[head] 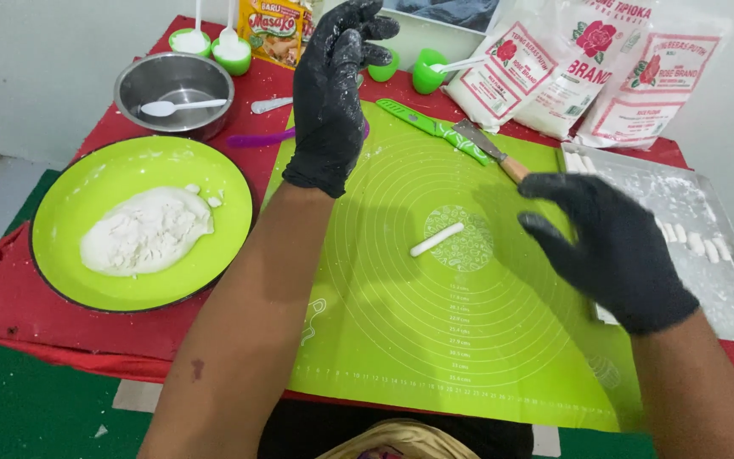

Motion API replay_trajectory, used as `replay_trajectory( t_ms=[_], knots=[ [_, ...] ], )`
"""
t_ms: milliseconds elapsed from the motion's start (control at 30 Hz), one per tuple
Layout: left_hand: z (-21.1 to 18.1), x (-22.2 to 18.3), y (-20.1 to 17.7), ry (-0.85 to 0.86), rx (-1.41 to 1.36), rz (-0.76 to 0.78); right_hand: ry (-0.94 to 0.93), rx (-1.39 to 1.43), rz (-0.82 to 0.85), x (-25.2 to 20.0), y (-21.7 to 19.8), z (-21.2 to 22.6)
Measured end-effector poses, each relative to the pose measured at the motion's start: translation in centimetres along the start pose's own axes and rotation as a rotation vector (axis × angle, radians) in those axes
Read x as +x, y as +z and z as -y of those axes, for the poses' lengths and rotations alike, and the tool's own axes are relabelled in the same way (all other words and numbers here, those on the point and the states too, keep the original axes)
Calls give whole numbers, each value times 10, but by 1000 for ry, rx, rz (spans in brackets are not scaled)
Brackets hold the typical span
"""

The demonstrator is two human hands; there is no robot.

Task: Rolling dough into thin cylinders and cutting them into small pieces on a silicone mat

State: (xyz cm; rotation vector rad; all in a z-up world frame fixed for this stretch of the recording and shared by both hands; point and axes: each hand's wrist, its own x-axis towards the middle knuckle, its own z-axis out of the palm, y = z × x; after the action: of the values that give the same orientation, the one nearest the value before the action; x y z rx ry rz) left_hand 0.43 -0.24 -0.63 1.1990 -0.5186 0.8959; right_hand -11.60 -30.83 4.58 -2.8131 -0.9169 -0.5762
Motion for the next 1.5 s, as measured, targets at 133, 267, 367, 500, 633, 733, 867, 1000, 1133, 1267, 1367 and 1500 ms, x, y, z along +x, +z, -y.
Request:
replay_trajectory(
  t_ms=[133,267,367,500,633,733,867,1000,1133,1267,1367,1500],
  knots=[
    [4,-1,-1,44,-25,86,57,144,-28,33,5,17],
    [3,-2,2,-58,-92,96,-118,374,35,38,41,13],
    [1,-2,0,-90,-76,117,-208,505,180,31,61,1],
    [2,-6,-2,-42,-67,169,-221,496,194,21,62,-13],
    [12,-4,-2,-39,-103,171,-110,448,276,23,69,-23],
    [14,-5,-2,-42,-111,174,-201,465,194,23,80,-28],
    [10,-6,-2,-52,-84,172,-119,464,209,24,86,-28],
    [11,-6,-1,-43,-94,170,-127,488,209,26,83,-27],
    [9,-7,-3,-65,-87,166,-151,474,187,25,86,-28],
    [8,-7,-3,-39,-47,186,-119,473,215,25,82,-26],
    [3,-7,-1,-47,-28,183,-144,491,140,28,66,-21],
    [-6,-7,4,-111,84,244,-9,318,-184,22,58,-41]
  ],
)
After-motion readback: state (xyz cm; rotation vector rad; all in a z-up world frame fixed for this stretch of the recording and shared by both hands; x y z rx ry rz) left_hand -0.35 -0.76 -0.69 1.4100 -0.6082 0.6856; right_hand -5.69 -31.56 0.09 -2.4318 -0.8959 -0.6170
